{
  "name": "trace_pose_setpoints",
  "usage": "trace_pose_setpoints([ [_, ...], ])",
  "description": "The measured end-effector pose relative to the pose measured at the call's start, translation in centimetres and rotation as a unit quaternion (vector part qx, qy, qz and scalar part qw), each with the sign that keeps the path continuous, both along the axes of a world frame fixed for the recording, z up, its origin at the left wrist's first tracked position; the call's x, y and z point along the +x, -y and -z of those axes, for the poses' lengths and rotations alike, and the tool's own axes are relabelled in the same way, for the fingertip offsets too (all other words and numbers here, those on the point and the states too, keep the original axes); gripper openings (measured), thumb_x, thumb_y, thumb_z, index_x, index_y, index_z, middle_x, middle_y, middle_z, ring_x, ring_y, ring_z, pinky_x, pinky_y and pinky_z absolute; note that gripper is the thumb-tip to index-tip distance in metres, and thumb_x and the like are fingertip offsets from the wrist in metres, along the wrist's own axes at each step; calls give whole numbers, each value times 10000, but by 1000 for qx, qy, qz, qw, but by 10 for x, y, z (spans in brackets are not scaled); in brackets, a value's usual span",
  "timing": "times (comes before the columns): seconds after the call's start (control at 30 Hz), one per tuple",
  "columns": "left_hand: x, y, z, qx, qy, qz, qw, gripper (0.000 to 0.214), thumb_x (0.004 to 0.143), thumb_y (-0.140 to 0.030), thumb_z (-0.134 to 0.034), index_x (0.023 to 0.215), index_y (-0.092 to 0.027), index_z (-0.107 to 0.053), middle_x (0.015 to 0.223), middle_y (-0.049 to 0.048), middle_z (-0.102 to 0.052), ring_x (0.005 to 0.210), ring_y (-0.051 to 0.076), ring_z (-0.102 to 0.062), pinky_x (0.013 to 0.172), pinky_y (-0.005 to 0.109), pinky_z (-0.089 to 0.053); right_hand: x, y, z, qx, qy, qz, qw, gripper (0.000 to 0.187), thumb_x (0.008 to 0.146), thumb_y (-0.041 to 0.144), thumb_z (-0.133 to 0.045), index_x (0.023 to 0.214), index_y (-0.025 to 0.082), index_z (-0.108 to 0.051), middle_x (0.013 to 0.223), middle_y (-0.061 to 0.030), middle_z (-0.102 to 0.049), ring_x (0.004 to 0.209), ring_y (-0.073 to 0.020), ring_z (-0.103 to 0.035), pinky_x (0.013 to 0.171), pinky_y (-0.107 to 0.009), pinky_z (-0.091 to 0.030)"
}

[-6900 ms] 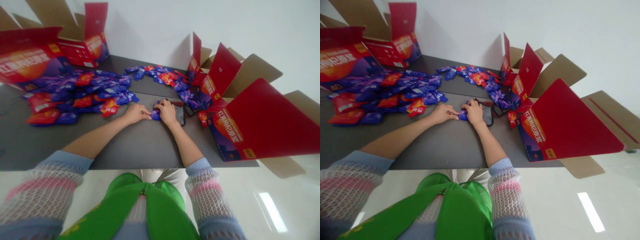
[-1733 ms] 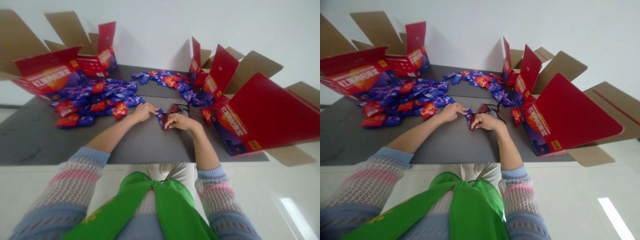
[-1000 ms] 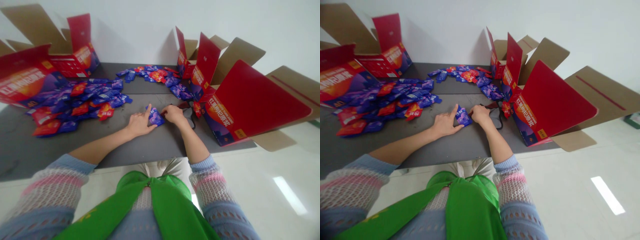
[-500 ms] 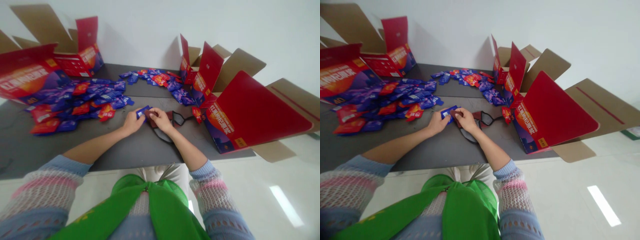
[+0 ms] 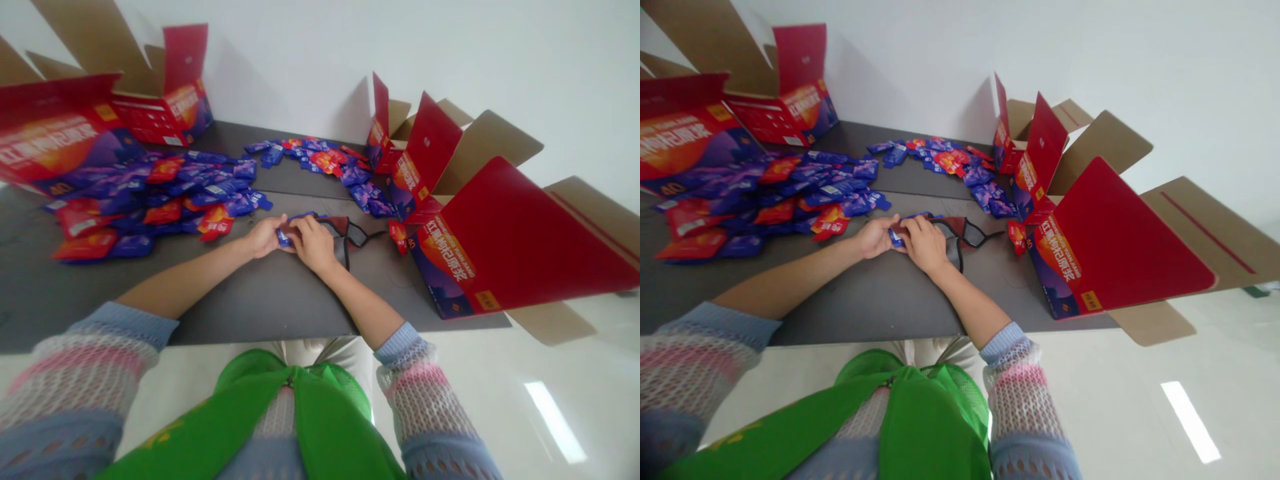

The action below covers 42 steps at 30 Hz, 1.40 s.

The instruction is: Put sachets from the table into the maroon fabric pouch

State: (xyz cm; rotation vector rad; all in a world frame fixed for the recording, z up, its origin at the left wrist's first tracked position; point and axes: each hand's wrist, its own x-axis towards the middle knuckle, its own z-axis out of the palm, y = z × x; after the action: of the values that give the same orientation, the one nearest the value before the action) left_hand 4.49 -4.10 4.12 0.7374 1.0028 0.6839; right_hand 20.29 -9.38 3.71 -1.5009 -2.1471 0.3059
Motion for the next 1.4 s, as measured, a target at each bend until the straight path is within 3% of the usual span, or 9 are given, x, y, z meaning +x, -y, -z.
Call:
trace_pose_setpoints([
  [0.17,-1,-3,-2,-53,27,25,998,452,1042,-322,-381,1303,-19,-591,972,236,-764,804,340,-772,742,493,-625,21,-20,5,-26,21,150,988,343,1043,365,-445,1288,252,-658,1220,-94,-661,1069,-244,-631,874,-331,-475],
  [0.3,2,-1,-1,-70,38,14,997,547,1046,-336,-365,1439,33,-461,1022,274,-753,841,365,-772,780,486,-612,43,-33,17,-55,-11,194,979,376,1045,408,-440,1287,265,-691,1134,-85,-687,1022,-240,-645,842,-329,-493],
  [0.43,6,0,0,-67,50,3,996,564,1045,-358,-361,1475,-3,-449,1059,255,-755,884,361,-767,884,546,-579,39,-33,21,-14,-51,157,986,390,1049,404,-435,1275,229,-700,1134,-95,-683,1041,-232,-633,886,-324,-485],
  [0.53,8,-3,-4,-65,72,-8,995,573,1049,-446,-338,1482,-103,-487,1085,201,-763,909,344,-762,943,602,-543,20,-26,18,18,-74,67,995,371,1041,366,-465,1297,201,-677,1177,-102,-670,1085,-220,-612,919,-319,-465],
  [0.67,6,-11,-11,-73,110,-16,991,685,1001,-683,-247,1433,-254,-562,1117,141,-767,933,326,-755,922,612,-550,3,-17,11,18,-17,-48,999,355,1012,281,-520,1328,215,-668,1156,-102,-659,1114,-237,-564,900,-358,-421],
  [0.8,3,-21,-3,-133,103,-11,986,717,995,-695,-234,1335,-211,-640,986,160,-779,892,327,-761,842,536,-596,11,-21,6,-21,-8,-125,992,351,982,180,-554,1283,273,-710,1145,-74,-642,1099,-210,-539,851,-337,-376],
  [0.93,4,-23,9,-142,68,-53,986,571,1045,-533,-315,1229,-140,-685,876,151,-779,732,290,-757,691,437,-629,21,-25,0,-37,16,-190,981,358,977,145,-554,1202,342,-750,1098,-42,-634,1061,-193,-530,814,-331,-327],
  [1.2,14,-10,-1,-128,75,-128,981,456,1078,-381,-328,1268,-94,-627,909,147,-783,697,228,-756,692,360,-636,37,-21,-17,-66,73,-201,975,376,966,139,-544,1164,369,-767,1071,-46,-651,1085,-211,-541,799,-329,-328],
  [1.4,20,-1,-6,-103,48,-157,981,509,1080,-437,-282,1377,-106,-530,987,185,-777,794,267,-776,763,444,-642,75,-26,-7,-108,110,-66,986,358,970,191,-550,1208,372,-747,1178,-67,-670,1150,-252,-559,876,-373,-395],
])
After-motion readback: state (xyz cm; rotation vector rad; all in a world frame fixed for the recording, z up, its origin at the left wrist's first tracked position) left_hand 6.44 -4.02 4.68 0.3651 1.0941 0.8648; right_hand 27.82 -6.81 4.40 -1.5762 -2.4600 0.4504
